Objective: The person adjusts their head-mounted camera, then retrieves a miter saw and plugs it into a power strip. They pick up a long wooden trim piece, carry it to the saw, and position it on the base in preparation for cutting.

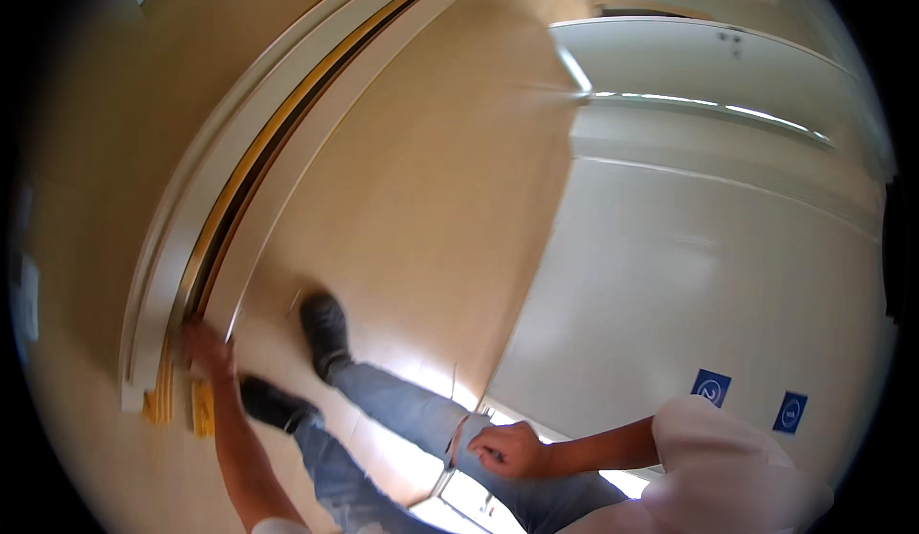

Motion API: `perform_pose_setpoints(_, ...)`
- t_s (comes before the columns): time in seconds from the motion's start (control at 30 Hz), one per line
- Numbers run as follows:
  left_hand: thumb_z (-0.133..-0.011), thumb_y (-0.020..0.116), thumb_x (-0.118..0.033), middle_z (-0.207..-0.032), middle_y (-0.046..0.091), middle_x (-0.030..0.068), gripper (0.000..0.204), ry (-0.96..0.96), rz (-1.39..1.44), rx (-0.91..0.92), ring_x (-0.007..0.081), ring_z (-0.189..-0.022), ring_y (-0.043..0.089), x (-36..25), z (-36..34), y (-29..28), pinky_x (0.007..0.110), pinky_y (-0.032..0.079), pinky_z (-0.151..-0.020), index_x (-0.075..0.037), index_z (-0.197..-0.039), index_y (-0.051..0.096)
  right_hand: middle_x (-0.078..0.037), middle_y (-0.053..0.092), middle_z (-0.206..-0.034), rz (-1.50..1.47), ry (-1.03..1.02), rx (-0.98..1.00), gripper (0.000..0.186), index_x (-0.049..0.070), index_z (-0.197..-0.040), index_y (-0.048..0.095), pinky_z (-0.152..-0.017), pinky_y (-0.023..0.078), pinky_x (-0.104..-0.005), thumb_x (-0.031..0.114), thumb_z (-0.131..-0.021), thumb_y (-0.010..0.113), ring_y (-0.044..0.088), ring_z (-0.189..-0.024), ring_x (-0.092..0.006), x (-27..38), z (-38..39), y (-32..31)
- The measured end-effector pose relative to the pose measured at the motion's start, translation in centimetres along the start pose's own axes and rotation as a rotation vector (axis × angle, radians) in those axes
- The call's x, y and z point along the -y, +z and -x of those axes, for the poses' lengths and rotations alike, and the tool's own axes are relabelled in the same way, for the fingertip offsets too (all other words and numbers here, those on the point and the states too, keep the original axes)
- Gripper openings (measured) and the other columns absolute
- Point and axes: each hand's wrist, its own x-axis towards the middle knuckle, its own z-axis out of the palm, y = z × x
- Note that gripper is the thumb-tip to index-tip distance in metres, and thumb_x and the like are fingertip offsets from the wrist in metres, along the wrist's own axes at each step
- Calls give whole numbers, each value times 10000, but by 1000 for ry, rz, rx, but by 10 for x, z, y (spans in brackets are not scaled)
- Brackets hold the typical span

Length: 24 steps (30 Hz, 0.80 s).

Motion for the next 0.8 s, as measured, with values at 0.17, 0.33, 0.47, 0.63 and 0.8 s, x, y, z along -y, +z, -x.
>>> perform_pose_setpoints(0.17, -665, 872, -509, -1390, 488, 209, 1036, 33, 52, 53, 375, -1299, 470, -5, 2, -52, 511, 363, -1119, -33, -1455, 401, -60, 653, -721, 37, -25, -12, 104, 96, -907, 702, -538, 514, -332, 76, -809, 678, 622, -555, -229, 1, -6, 2)
perform_pose_setpoints(0.33, -638, 868, -431, -1377, 491, 235, 1014, 5, 160, -85, 410, -1292, 465, -7, 11, -26, 531, 363, -1117, 11, -1426, 409, -69, 649, -714, 14, -42, 8, 110, 79, -899, 694, -515, 498, -317, 44, -796, 677, 615, -537, -212, 6, -13, -4)
perform_pose_setpoints(0.47, -652, 863, -351, -1368, 486, 233, 1030, 75, 228, -235, 408, -1250, 482, -15, 19, -33, 536, 341, -1133, 16, -1463, 347, -73, 643, -708, 4, -39, -4, 106, 61, -893, 687, -500, 477, -309, 21, -796, 670, 598, -521, -206, 8, -15, 1)
perform_pose_setpoints(0.63, -641, 864, -261, -1320, 497, 226, 1009, 63, 190, -293, 396, -1192, 505, -9, 17, -26, 534, 380, -1077, 27, -1449, 333, -78, 642, -711, -2, -10, 26, 99, 48, -891, 681, -498, 471, -308, 10, -801, 666, 597, -522, -207, 9, -21, -2)
perform_pose_setpoints(0.8, -636, 847, -234, -1197, 543, 202, 906, 109, 213, -243, 384, -1087, 548, 0, 21, -60, 513, 449, -952, 34, -1377, 400, -83, 652, -726, -17, -17, 2, 95, 46, -898, 683, -509, 481, -314, 12, -811, 667, 605, -531, -217, 10, -20, -3)
